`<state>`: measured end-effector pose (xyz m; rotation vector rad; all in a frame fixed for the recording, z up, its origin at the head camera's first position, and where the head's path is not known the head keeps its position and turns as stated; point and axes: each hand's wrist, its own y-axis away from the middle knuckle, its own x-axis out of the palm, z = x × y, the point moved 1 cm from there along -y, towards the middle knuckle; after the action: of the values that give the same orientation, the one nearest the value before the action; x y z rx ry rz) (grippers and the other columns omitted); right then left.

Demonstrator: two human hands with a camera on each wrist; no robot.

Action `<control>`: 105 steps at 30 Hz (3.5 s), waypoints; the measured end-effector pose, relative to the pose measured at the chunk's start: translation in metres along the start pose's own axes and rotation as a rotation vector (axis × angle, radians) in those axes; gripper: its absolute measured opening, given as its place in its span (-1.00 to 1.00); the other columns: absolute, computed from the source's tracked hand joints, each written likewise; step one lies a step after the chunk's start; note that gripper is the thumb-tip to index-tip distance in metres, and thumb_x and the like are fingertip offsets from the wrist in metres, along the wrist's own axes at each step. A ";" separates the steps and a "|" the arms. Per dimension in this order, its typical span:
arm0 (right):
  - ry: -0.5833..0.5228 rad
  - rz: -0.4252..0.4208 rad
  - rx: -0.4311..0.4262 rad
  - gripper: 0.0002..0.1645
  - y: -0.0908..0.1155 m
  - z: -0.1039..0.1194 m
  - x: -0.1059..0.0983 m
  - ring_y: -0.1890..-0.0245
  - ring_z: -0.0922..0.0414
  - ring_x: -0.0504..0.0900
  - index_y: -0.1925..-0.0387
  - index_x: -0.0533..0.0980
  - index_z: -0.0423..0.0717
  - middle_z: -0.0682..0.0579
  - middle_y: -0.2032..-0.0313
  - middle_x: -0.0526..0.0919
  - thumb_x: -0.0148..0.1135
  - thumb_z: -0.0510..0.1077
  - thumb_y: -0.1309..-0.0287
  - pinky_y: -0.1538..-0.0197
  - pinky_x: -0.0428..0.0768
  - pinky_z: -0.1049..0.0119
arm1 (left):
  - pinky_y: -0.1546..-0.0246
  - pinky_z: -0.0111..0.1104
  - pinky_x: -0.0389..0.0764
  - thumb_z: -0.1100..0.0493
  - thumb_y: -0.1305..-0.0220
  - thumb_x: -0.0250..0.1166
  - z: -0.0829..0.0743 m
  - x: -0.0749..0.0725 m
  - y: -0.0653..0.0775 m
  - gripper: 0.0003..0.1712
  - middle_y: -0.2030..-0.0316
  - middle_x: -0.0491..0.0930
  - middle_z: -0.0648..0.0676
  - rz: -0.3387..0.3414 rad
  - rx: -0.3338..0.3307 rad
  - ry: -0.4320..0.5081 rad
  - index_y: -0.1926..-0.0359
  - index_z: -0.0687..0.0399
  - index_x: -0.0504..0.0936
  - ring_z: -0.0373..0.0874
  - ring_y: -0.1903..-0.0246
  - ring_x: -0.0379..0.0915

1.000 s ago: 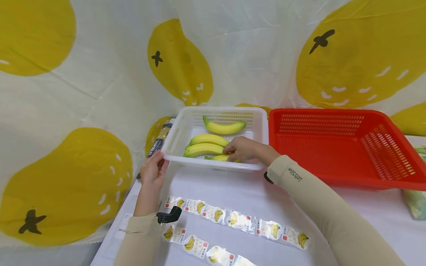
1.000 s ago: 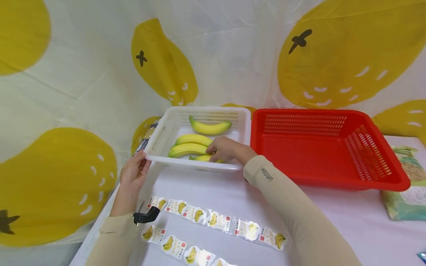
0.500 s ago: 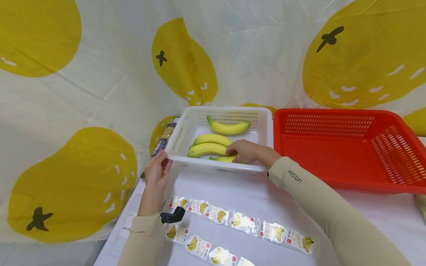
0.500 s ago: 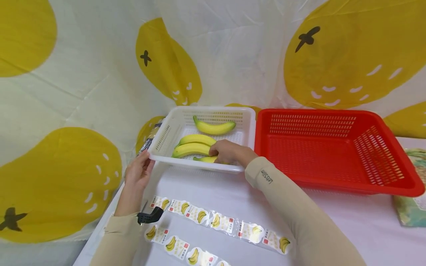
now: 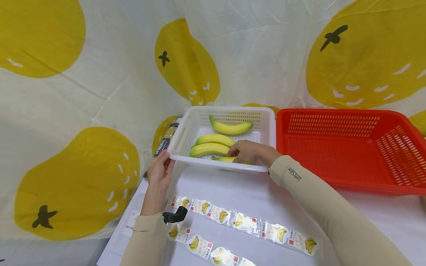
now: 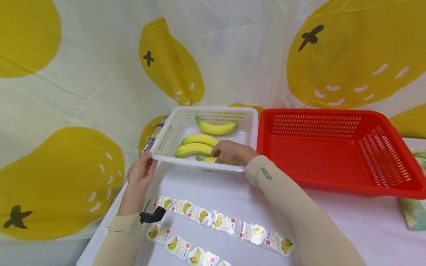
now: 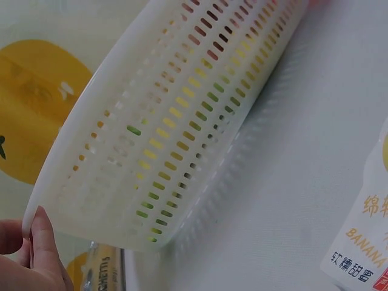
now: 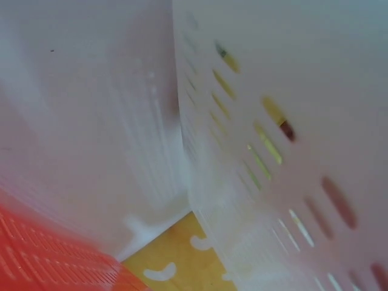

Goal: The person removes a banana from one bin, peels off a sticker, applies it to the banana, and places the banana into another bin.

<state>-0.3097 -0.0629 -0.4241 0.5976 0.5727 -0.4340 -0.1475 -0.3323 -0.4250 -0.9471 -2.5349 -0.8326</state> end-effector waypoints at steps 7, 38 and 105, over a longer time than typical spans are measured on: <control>-0.054 -0.010 0.034 -0.54 0.004 0.004 -0.001 -0.08 0.01 0.42 -0.19 0.63 0.06 0.00 0.02 0.60 0.38 -0.17 -0.26 -0.19 0.48 0.18 | -0.06 -0.46 0.65 0.24 -0.43 0.26 0.001 0.000 0.000 -0.43 -0.11 0.49 0.09 0.008 0.008 0.015 -0.42 0.10 0.41 -0.14 -0.07 0.50; 0.013 -0.145 -0.253 -0.51 0.019 0.024 -0.027 0.02 0.02 0.57 -0.16 0.62 -0.07 -0.02 0.06 0.68 0.43 -0.04 -0.21 -0.06 0.53 0.25 | -0.07 -0.47 0.65 0.23 -0.43 0.27 0.001 0.001 0.003 -0.41 -0.15 0.49 0.05 -0.017 -0.008 0.039 -0.43 0.04 0.43 -0.13 -0.12 0.49; -0.004 -0.219 -0.445 -0.60 0.185 0.045 0.018 0.13 0.18 0.59 -0.04 0.65 0.25 0.25 0.14 0.65 0.49 0.05 -0.14 0.05 0.65 0.31 | -0.02 -0.42 0.67 0.31 -0.33 0.35 -0.007 0.006 0.009 -0.48 -0.04 0.53 0.04 -0.072 -0.077 0.169 -0.29 0.02 0.55 -0.17 -0.05 0.49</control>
<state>-0.1810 0.0425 -0.3303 0.1082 0.7084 -0.4941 -0.1454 -0.3281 -0.4130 -0.7771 -2.4193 -0.9934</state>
